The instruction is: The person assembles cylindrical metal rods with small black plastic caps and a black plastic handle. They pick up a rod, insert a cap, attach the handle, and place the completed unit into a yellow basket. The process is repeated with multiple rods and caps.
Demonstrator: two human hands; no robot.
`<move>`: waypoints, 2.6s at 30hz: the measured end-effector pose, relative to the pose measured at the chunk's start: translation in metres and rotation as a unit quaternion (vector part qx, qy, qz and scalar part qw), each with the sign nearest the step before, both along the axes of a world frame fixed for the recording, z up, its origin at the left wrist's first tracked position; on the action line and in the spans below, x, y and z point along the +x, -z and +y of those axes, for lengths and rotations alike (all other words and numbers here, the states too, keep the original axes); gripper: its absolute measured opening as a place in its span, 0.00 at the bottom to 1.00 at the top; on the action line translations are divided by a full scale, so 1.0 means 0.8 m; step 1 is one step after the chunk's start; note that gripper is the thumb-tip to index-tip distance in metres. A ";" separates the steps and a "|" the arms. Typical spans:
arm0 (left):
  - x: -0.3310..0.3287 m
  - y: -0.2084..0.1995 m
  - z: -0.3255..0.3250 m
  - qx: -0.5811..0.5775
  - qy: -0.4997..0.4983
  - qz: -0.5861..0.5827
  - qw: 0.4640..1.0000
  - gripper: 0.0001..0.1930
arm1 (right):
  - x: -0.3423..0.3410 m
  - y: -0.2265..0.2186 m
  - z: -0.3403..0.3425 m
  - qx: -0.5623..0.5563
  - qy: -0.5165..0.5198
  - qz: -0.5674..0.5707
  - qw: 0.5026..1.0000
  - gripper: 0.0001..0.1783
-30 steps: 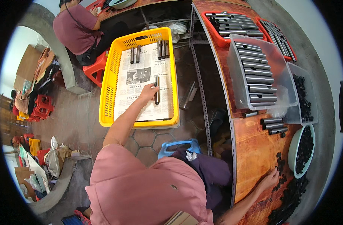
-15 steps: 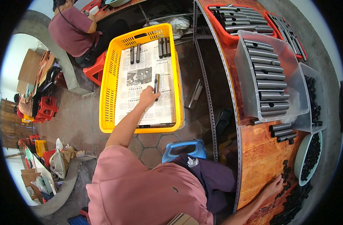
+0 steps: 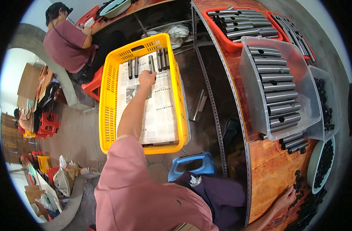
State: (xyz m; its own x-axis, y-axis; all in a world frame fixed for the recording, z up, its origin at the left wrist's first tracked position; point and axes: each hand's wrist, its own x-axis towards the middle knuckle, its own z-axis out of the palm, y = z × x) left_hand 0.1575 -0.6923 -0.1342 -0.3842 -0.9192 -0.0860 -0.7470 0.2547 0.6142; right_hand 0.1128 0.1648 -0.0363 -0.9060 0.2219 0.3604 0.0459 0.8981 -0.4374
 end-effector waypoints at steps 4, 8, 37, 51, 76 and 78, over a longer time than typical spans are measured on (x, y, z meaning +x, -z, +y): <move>-0.041 0.021 -0.039 0.020 -0.022 -0.054 0.998 0.20 | 0.001 0.003 0.002 0.003 0.025 -0.011 1.000 0.24; -0.064 0.066 -0.070 -0.019 -0.065 -0.017 0.998 0.21 | 0.000 0.017 0.012 0.046 0.042 0.035 0.997 0.23; -0.048 0.104 -0.069 -0.047 -0.054 0.035 0.997 0.22 | 0.004 -0.001 0.012 0.025 0.037 -0.063 0.997 0.21; -0.057 0.055 -0.033 -0.077 -0.092 -0.037 0.992 0.21 | 0.000 0.003 0.015 0.041 0.041 -0.058 0.997 0.22; 0.044 0.069 -0.099 -0.277 -0.074 -0.087 0.954 0.12 | -0.002 0.017 0.022 0.104 0.040 -0.003 0.994 0.24; 0.050 0.074 -0.102 -0.295 -0.062 -0.109 0.947 0.12 | 0.000 0.013 0.014 0.097 0.034 -0.001 0.995 0.24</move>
